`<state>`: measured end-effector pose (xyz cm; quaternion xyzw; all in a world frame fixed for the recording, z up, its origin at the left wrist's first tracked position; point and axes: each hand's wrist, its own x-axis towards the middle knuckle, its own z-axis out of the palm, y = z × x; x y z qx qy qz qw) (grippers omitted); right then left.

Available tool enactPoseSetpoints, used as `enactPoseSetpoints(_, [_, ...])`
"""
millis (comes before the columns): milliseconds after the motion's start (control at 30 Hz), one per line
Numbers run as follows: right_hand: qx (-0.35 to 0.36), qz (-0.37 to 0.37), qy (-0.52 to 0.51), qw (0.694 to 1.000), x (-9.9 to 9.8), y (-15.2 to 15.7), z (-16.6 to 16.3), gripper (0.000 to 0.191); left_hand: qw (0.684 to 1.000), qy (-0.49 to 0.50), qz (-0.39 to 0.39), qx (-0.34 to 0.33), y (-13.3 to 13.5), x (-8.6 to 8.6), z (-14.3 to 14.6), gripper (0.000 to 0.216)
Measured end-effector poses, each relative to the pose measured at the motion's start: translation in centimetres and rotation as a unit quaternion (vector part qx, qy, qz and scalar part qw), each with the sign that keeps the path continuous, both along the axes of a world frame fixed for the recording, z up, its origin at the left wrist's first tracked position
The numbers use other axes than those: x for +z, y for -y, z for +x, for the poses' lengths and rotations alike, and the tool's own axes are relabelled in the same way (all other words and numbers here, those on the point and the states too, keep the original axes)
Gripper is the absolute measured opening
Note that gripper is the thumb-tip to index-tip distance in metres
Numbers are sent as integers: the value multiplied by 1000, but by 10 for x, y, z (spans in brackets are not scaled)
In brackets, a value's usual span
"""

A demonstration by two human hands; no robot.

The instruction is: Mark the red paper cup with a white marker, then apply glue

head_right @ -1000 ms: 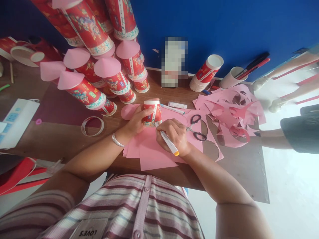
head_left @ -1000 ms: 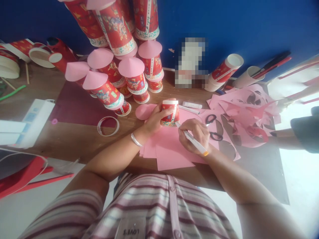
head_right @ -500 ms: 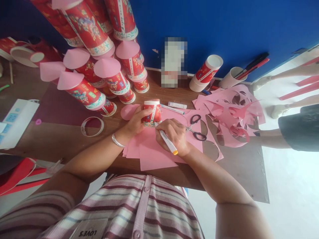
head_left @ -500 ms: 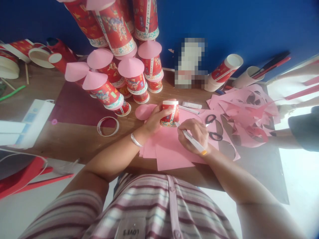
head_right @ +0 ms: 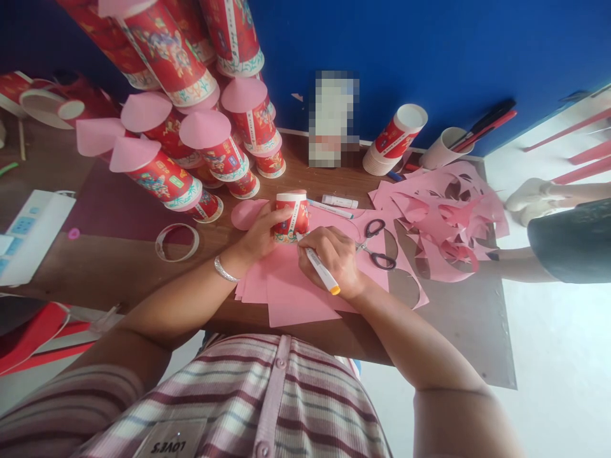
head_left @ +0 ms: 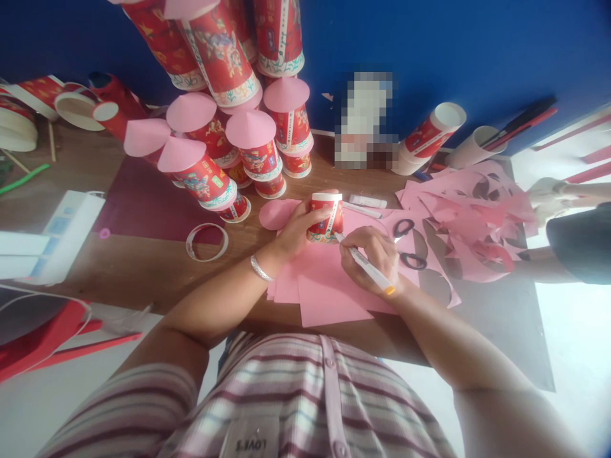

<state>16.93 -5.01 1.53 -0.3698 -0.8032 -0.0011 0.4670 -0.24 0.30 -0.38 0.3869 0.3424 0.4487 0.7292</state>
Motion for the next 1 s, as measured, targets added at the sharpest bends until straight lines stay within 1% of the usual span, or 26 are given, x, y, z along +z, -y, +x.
enactPoseSetpoints(200, [-7,3,-3,1000,0,0,0,21,1000,-2,2,13,1,1,0,26])
enactPoseSetpoints(433, [-4,0,1,1000,1,1,0,22,1000,-2,2,14,1,2,-1,26])
enactPoseSetpoints(567, [1,5,2,1000,2,1,-1,24,1000,4,-2,13,0,-1,0,26])
enactPoseSetpoints(767, [2,0,4,1000,3,2,-2,25,1000,2,15,14,-2,-6,-1,26])
enactPoseSetpoints(1000, [13,2,-5,1000,3,2,0,24,1000,9,12,9,-2,-7,0,22])
